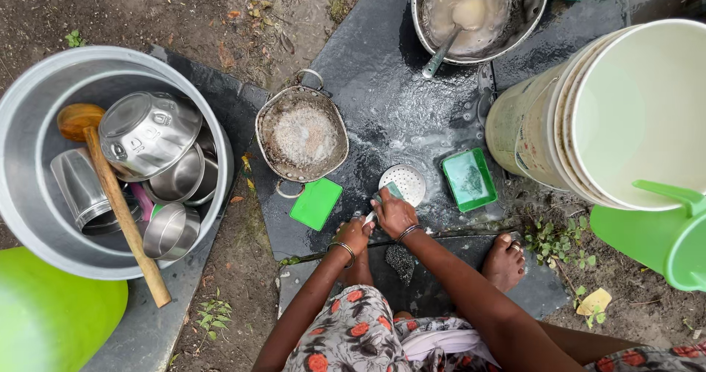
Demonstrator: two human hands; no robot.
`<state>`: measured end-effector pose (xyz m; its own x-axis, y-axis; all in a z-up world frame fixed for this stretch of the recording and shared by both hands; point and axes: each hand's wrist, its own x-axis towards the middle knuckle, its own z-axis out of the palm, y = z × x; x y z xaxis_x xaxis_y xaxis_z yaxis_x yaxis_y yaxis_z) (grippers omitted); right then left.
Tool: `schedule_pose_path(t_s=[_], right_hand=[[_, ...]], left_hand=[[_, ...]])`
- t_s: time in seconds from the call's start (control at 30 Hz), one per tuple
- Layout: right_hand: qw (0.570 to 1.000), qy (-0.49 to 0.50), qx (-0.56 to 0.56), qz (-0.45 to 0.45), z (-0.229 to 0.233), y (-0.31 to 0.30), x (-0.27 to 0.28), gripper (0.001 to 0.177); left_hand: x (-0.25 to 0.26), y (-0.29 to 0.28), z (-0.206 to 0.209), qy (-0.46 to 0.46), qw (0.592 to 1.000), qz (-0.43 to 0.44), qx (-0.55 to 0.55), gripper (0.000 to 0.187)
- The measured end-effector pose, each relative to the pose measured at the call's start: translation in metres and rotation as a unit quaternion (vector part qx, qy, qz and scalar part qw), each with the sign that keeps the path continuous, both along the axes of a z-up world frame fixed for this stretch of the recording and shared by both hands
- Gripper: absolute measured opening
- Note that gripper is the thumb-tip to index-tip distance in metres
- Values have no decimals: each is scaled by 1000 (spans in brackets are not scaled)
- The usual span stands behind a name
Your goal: The person washes several metal pots, cups, and a strainer by hand using a green scouring pad and soap, rinsing them with water from a bucket.
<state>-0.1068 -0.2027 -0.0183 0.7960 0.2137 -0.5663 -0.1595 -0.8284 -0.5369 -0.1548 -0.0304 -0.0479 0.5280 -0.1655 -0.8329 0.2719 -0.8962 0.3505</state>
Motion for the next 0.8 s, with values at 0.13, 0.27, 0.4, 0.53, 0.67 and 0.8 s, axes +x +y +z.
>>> schedule_pose_path(t_s=[0.13, 0.27, 0.4, 0.53, 0.67, 0.8], right_hand=[[995, -61, -45, -64, -23, -47, 84, 41], [988, -67, 6, -139, 20, -86, 118, 44], [984, -176, 16, 26, 67, -63, 102, 34], [987, -124, 22, 103, 48, -29, 67, 52], [980, -185, -23, -72, -2, -22, 43, 32], [958, -249, 127, 57, 13, -21, 31, 27]], left_hand=[[2, 1, 22, -32, 999, 1, 7, 44], [26, 6, 83, -87, 992, 91, 20, 46], [40, 3, 104, -301, 948, 11, 99, 49], [44, 2, 52, -98, 990, 76, -64, 43], [33, -5, -15, 202, 896, 243, -311, 38], [22, -17, -49, 127, 933, 221, -254, 25]])
